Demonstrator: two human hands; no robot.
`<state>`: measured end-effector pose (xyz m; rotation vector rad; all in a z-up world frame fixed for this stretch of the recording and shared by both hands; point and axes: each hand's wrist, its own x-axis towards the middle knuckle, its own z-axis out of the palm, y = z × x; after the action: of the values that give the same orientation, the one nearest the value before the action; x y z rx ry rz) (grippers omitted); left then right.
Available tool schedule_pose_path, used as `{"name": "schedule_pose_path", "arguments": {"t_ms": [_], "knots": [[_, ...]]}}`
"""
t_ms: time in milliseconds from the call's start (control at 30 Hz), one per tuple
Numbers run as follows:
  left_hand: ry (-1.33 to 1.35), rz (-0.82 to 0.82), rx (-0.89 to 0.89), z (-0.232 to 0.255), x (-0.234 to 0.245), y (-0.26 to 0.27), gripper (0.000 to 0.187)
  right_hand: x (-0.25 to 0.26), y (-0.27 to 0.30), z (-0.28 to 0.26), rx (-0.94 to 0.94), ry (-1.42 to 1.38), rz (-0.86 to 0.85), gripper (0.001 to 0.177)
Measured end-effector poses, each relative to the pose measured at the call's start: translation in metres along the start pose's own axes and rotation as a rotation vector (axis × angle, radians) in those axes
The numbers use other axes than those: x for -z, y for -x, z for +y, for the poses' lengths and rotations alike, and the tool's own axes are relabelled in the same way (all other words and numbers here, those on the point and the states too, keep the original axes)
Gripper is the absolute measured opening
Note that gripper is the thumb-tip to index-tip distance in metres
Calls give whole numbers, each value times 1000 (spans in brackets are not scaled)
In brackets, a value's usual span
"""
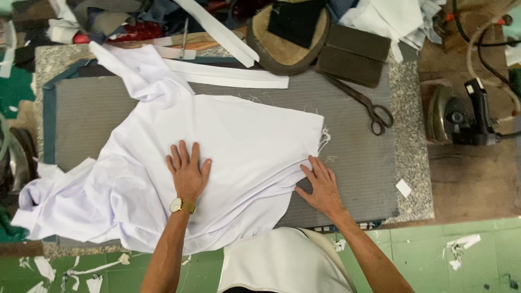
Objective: The person irons a white shirt on a work table, then uses shears to cut the fabric into strips. They use a wooden ruler and a blue marker to measure and mark the fabric before making additional cuts. The person repeatedly folds and cuts the fabric throughout the process.
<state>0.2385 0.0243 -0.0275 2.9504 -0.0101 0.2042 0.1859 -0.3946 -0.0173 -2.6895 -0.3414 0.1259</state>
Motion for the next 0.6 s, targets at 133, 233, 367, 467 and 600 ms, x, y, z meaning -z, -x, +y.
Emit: {"name": "schedule_pose_path", "arguments": {"t_ms": [133,233,367,467,600], "knots": [[12,-29,0,-4,-5,5,67,4,14,14,-124,-17,90,44],[-16,12,-10,-10,-13,7,68,12,8,24,-170,23,195,35],[-35,41,-38,-17,-11,-2,68,25,-28,31,-133,37,340,40],[-44,52,-75,-31,-9,-15,68,14,-55,49,-33,149,318,40],[-46,-22,-60,-48,0,-37,71,23,-82,64,-82,223,178,36]]}}
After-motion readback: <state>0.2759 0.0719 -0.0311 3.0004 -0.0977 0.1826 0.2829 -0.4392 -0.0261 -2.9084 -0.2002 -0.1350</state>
